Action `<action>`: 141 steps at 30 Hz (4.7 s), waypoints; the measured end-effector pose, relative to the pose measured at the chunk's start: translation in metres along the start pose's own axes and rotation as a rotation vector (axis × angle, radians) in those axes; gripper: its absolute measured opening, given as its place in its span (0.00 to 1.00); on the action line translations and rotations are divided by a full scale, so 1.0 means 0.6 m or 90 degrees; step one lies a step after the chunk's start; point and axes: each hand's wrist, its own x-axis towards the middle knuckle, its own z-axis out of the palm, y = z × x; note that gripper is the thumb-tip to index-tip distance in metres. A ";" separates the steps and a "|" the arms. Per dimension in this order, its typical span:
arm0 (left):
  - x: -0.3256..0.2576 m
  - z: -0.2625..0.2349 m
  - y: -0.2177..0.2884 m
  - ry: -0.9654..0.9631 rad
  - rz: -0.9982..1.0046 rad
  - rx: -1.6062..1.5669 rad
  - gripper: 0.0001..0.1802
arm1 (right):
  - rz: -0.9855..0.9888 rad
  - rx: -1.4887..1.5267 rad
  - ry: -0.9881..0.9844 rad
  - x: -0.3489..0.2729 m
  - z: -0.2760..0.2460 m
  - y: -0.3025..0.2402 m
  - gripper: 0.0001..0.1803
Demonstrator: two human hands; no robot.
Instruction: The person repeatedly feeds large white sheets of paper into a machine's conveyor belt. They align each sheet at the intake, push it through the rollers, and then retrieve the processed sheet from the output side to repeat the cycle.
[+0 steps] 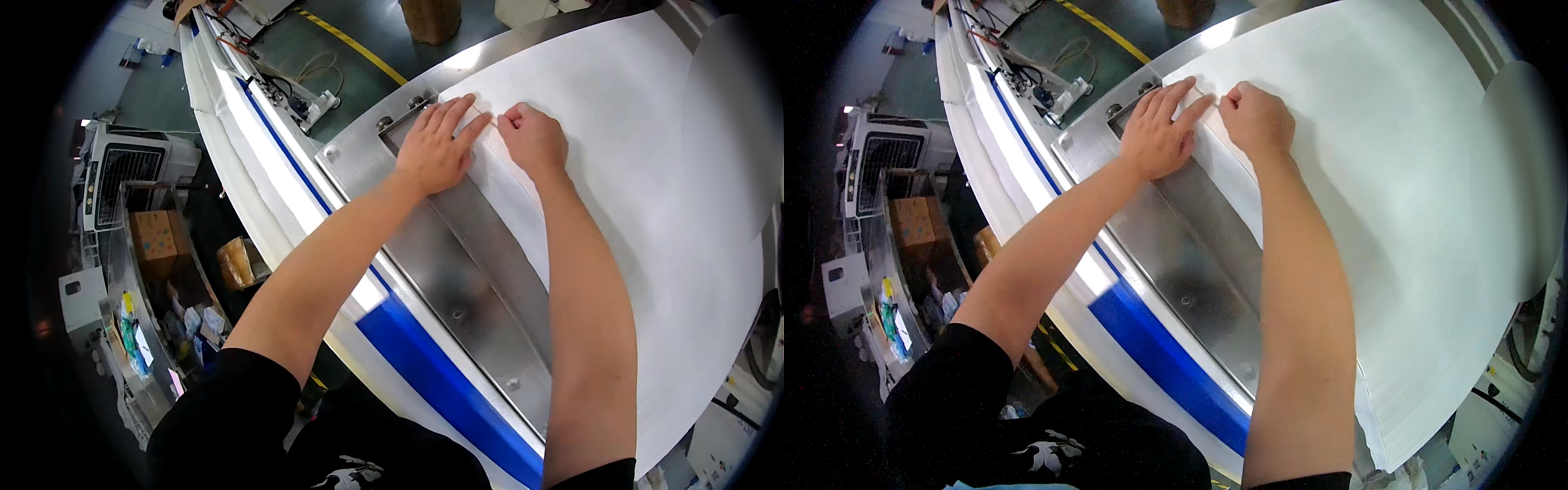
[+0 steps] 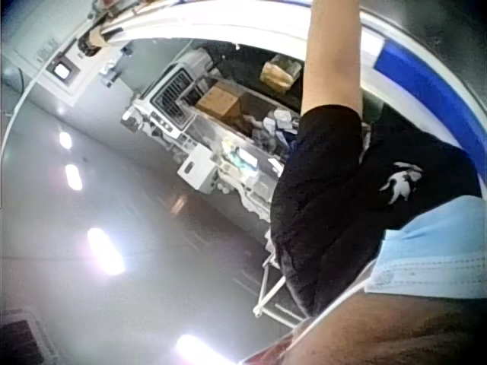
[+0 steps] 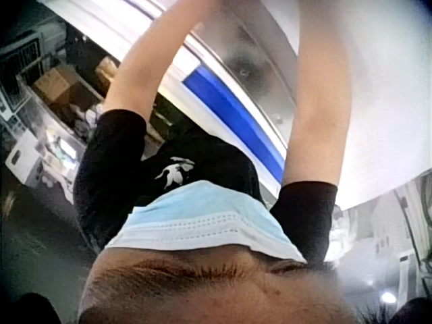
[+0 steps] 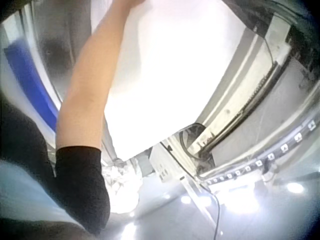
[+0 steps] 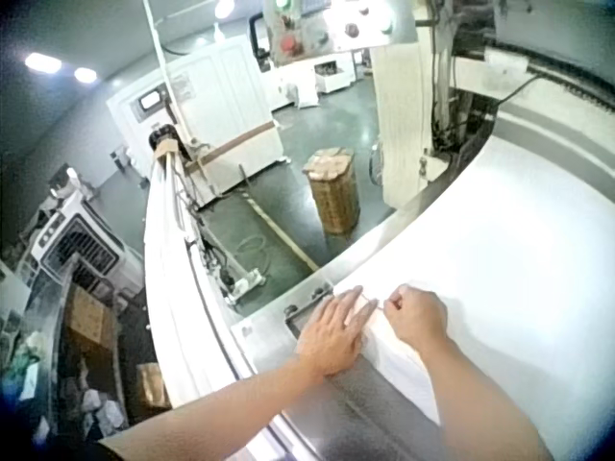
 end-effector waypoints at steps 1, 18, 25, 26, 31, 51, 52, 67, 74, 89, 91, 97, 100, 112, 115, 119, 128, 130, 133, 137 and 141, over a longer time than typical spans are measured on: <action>0.000 0.000 -0.005 -0.017 0.012 0.008 0.27 | 0.000 0.010 0.003 -0.002 -0.004 0.002 0.10; 0.084 -0.086 0.057 -0.534 0.131 0.304 0.28 | 0.413 -0.271 0.060 -0.737 -0.237 0.438 0.26; 0.074 0.043 -0.086 -0.515 0.271 0.368 0.17 | 0.625 -0.388 0.070 -1.034 -0.400 0.692 0.34; 0.091 0.057 -0.019 -0.582 0.142 0.388 0.18 | 0.680 -0.407 0.016 -1.067 -0.422 0.712 0.35; 0.086 0.092 -0.205 -0.526 0.053 0.453 0.12 | 0.709 -0.389 -0.063 -1.158 -0.487 0.832 0.33; 0.124 -0.069 0.038 -0.555 0.121 0.431 0.20 | 0.687 -0.487 -0.181 -1.346 -0.650 0.857 0.20; 0.128 -0.098 0.028 -0.548 0.123 0.488 0.20 | 0.692 -0.456 -0.158 -1.349 -0.668 0.852 0.19; -0.078 -0.277 -0.044 -0.900 0.174 0.592 0.14 | 0.662 -0.393 -0.416 -1.478 -0.627 0.679 0.19; -0.181 -0.250 -0.041 -1.082 0.281 0.661 0.09 | 0.556 -0.436 -0.668 -1.529 -0.517 0.671 0.11; -0.140 -0.203 -0.031 -1.142 0.076 0.670 0.16 | 0.593 -0.430 -0.547 -1.604 -0.471 0.677 0.07; -0.178 -0.212 -0.125 -1.007 -0.031 0.768 0.19 | 0.586 -0.423 -0.547 -1.586 -0.468 0.690 0.07; -0.107 -0.220 -0.021 -0.776 -0.114 0.662 0.11 | 0.634 -0.388 -0.525 -1.621 -0.466 0.686 0.08; -0.141 -0.183 -0.035 -0.559 -0.071 0.501 0.09 | 0.612 -0.433 -0.608 -1.701 -0.476 0.697 0.10; -0.201 -0.171 0.231 -0.558 -0.047 0.240 0.14 | 0.746 -0.316 -0.568 -1.560 -0.468 0.685 0.22; -0.202 -0.159 0.233 -0.541 -0.039 0.208 0.14 | 0.703 -0.319 -0.522 -1.531 -0.467 0.687 0.24; -0.173 -0.159 0.237 -0.588 -0.077 0.253 0.14 | 0.632 -0.479 -0.365 -1.528 -0.449 0.693 0.19; -0.194 -0.116 0.125 -0.441 -0.104 0.143 0.16 | 0.813 -0.065 -0.153 -1.482 -0.397 0.652 0.27; -0.192 -0.100 0.121 -0.421 -0.110 0.070 0.16 | 0.798 0.101 -0.126 -1.483 -0.351 0.653 0.30; -0.198 -0.112 0.165 -0.370 -0.069 0.035 0.15 | 0.848 0.289 -0.094 -1.431 -0.314 0.625 0.32; -0.210 -0.135 0.250 -0.343 -0.079 -0.081 0.13 | 0.852 0.430 -0.084 -1.350 -0.273 0.552 0.21; -0.241 -0.151 0.351 -0.309 -0.167 -0.269 0.11 | 0.777 0.530 -0.014 -1.287 -0.218 0.486 0.18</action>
